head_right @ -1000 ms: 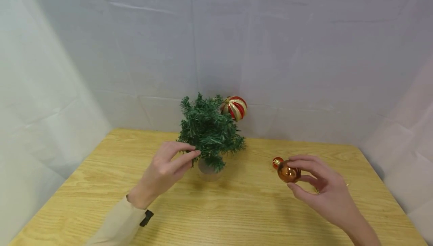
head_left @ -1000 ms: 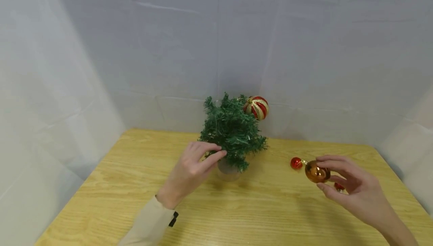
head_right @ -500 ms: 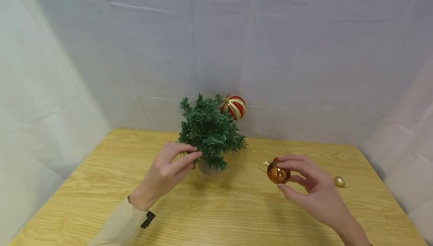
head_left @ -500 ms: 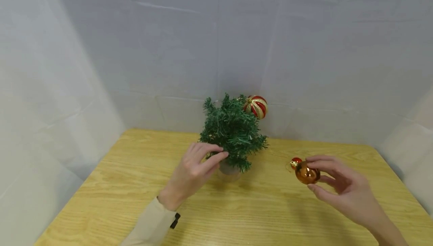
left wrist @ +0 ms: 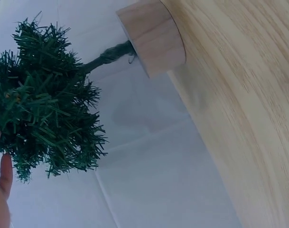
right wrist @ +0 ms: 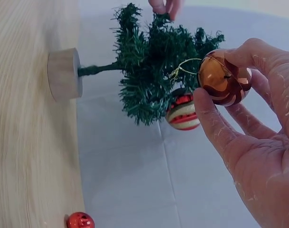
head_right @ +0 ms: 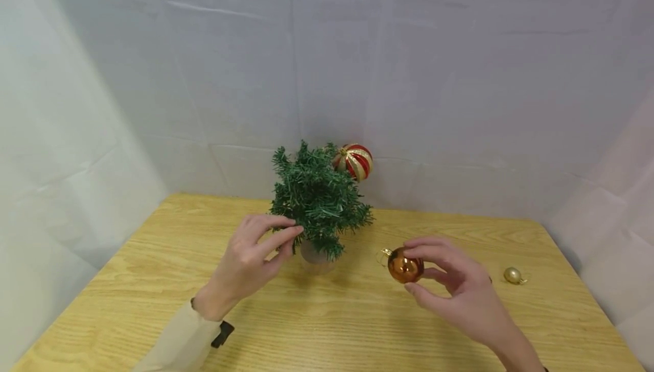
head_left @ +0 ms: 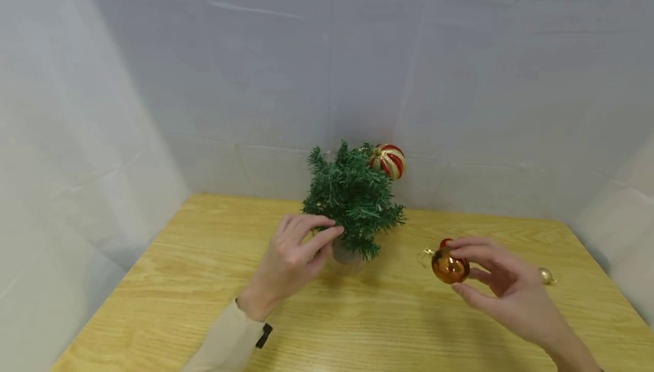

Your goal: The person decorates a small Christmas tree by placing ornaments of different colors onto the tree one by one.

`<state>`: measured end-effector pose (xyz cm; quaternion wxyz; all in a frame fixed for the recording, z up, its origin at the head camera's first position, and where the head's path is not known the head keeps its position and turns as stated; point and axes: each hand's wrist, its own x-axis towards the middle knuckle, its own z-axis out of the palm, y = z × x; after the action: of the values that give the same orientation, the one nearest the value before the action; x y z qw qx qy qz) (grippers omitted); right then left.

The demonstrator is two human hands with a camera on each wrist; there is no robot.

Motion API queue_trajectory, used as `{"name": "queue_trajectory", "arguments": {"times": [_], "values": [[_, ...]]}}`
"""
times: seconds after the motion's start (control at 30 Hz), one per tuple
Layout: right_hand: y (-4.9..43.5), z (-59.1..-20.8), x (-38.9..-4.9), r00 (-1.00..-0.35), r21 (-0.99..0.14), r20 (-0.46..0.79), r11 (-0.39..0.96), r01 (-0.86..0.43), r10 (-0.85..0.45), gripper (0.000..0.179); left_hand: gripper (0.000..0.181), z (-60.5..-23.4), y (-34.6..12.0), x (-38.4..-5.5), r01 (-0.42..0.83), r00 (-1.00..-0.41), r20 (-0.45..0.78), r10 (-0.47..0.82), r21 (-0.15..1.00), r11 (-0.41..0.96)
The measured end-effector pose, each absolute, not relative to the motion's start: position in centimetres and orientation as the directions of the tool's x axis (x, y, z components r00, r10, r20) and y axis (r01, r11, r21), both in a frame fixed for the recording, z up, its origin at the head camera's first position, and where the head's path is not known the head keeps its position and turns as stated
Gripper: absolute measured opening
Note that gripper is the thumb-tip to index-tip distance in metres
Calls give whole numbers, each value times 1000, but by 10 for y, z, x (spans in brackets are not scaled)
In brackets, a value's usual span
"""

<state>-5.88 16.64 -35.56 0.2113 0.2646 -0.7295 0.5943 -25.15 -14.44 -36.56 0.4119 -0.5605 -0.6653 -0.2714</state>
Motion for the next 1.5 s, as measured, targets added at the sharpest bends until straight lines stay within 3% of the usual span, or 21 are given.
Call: {"name": "queue_trajectory", "arguments": {"times": [0.2,0.4,0.5,0.77,1.3,1.5], "values": [[156,-351,-58,-813,-783,568,224,-581,-126,53,22,-362,-140,-243,967,-32,886,462,-90,240],[150,-352,-64,-769,-749,617,176,-639,-166,58,21,-359,-129,-230,976,29,905,424,-118,185],[147,-351,-65,-765,-744,620,177,-644,-175,58,20,-359,-124,-223,983,30,900,434,-106,151],[139,-347,-62,-835,-789,521,273,-550,-177,51,17,-363,-114,-209,987,-3,886,465,-72,145],[131,-349,-61,-825,-785,512,260,-562,-238,50,15,-377,-101,-191,992,-94,861,499,36,125],[130,-350,-61,-823,-787,510,251,-564,-249,51,8,-379,-99,-191,991,-102,870,483,47,125]]}}
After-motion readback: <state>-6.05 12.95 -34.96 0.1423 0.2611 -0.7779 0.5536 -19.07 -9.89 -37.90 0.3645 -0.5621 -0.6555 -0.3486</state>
